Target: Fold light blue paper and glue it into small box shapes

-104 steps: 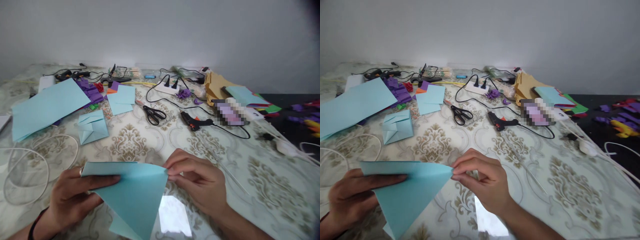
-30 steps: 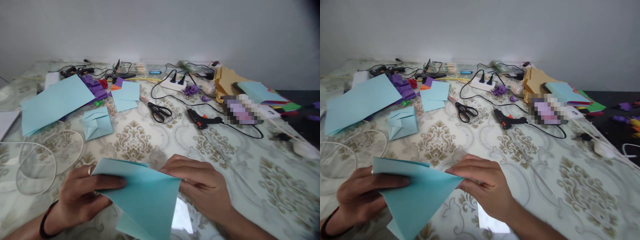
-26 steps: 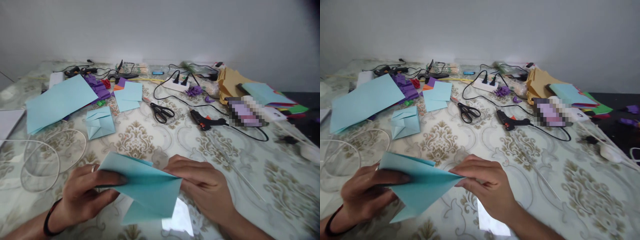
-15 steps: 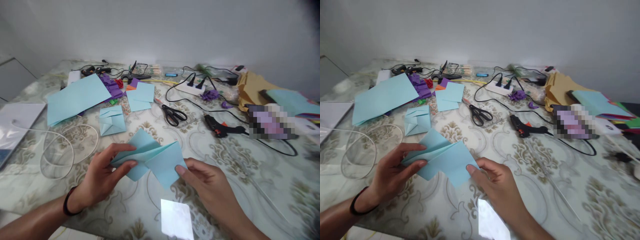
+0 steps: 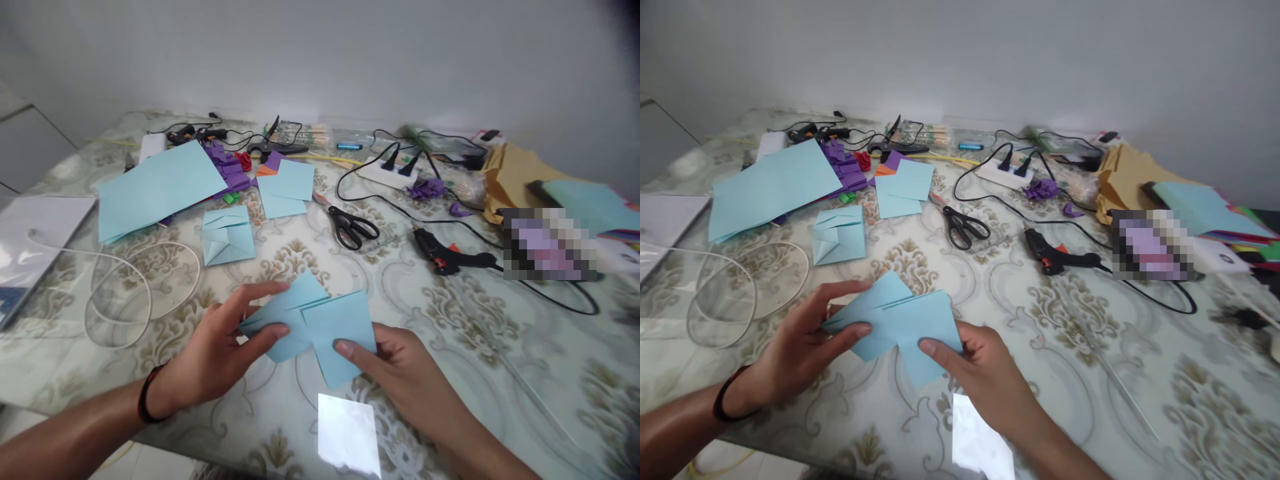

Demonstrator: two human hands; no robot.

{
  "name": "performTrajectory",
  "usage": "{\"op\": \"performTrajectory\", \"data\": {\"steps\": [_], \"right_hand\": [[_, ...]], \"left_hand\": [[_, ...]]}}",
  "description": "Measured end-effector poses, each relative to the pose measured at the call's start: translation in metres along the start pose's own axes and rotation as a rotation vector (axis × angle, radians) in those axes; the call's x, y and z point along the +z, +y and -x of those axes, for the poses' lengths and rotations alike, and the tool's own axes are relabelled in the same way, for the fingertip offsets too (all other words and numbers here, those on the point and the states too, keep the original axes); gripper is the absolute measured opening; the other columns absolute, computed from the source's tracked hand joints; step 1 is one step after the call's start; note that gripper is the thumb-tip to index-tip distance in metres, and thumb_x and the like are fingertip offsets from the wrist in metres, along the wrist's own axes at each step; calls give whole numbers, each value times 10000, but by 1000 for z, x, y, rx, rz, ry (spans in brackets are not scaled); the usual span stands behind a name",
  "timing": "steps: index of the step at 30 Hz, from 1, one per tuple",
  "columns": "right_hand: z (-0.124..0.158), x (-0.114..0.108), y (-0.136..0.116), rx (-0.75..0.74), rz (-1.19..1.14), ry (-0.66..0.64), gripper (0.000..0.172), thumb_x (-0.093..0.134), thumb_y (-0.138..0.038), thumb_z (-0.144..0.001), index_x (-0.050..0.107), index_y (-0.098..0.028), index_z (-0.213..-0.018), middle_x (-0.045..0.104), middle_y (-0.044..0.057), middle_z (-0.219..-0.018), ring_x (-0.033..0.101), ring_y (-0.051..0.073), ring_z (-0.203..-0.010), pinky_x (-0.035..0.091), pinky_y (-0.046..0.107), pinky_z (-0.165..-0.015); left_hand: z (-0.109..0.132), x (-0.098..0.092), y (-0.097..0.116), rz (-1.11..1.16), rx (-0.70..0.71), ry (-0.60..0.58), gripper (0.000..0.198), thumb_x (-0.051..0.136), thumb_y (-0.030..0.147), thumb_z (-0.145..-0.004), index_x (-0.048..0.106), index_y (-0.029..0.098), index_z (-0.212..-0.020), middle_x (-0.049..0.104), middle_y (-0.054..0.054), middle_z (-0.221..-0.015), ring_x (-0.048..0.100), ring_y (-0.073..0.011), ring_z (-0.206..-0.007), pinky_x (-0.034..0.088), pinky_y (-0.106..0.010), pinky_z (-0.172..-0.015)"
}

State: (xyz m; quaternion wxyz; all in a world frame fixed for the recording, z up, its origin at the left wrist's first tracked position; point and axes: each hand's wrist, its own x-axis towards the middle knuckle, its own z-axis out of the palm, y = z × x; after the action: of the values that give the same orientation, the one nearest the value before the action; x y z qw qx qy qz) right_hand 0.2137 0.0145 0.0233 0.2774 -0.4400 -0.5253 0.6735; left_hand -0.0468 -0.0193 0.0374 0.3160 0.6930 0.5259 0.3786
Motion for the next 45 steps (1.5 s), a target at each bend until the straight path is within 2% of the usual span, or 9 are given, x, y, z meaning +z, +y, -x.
{"op": "performTrajectory", "data": {"steps": [4, 7, 9, 11, 16, 22, 26, 34, 45], "right_hand": [[1, 1, 0, 40, -44, 47, 306, 798, -484, -868, 778, -186, -800, 742, 21, -723, 637, 150, -620, 532, 263, -579], [0, -2, 1, 91, -83, 54, 330, 813, -500, -849, 768, -182, -776, 746, 26, -721, 631, 143, -599, 526, 258, -565], [-1, -4, 2, 112, -90, 51, 347, 818, -509, -842, 763, -173, -773, 745, 33, -720, 628, 145, -593, 523, 262, -558], [-2, -6, 3, 121, -83, 46, 366, 823, -519, -831, 755, -165, -768, 729, 30, -700, 608, 141, -579, 507, 260, -540], [-4, -9, 3, 211, -64, -28, 390, 859, -532, -792, 791, -156, -870, 735, 31, -777, 611, 133, -645, 504, 251, -604], [-4, -3, 4, 291, 27, -68, 447, 861, -589, -758, 802, -156, -851, 687, 18, -713, 550, 115, -609, 432, 228, -550], [-6, 0, 6, 287, 35, -61, 429, 858, -576, -758, 800, -166, -867, 698, 20, -745, 562, 124, -631, 448, 238, -566], [-11, 4, 5, 324, 65, -72, 365, 913, -491, -666, 774, -156, -711, 655, -1, -643, 514, 113, -576, 384, 238, -529], [-8, 5, 4, 281, 171, -22, 357, 840, -508, -749, 737, -175, -673, 660, 2, -620, 532, 135, -552, 394, 259, -513]], "left_hand": [[-3, 1, -1, 65, -55, -30, 547, 639, 299, -1027, 465, 370, -1540, 689, -44, -1358, 702, -113, -789, 596, -174, -623], [-7, 0, -4, 90, -109, -82, 465, 585, 337, -1054, 522, 299, -1514, 764, -26, -1045, 636, -110, -673, 538, -181, -566], [-10, -1, -7, 119, -152, -119, 445, 537, 368, -1073, 543, 254, -1502, 691, 24, -748, 554, -111, -571, 460, -185, -495], [-11, -2, -9, 123, -168, -142, 421, 512, 390, -1075, 591, 231, -1457, 623, 43, -659, 519, -119, -562, 425, -197, -488], [-12, -2, -6, 95, -254, -219, 331, 525, 433, -1052, 722, 223, -1214, 696, 2, -864, 577, -141, -727, 469, -230, -618], [-17, 1, -2, 175, -402, -341, 234, 776, 423, -873, 696, 207, -918, 616, 46, -786, 518, -126, -700, 405, -231, -605], [-16, 7, -6, 154, -451, -335, 245, 788, 414, -850, 690, 205, -930, 610, 48, -799, 515, -130, -709, 391, -244, -608], [-13, 14, -5, 147, -431, -334, 261, 806, 384, -820, 664, 208, -951, 592, 60, -799, 502, -128, -710, 391, -243, -618], [-15, 16, -1, 43, -462, -297, 286, 820, 411, -799, 700, 208, -960, 653, 50, -814, 549, -144, -728, 423, -246, -622]]}}
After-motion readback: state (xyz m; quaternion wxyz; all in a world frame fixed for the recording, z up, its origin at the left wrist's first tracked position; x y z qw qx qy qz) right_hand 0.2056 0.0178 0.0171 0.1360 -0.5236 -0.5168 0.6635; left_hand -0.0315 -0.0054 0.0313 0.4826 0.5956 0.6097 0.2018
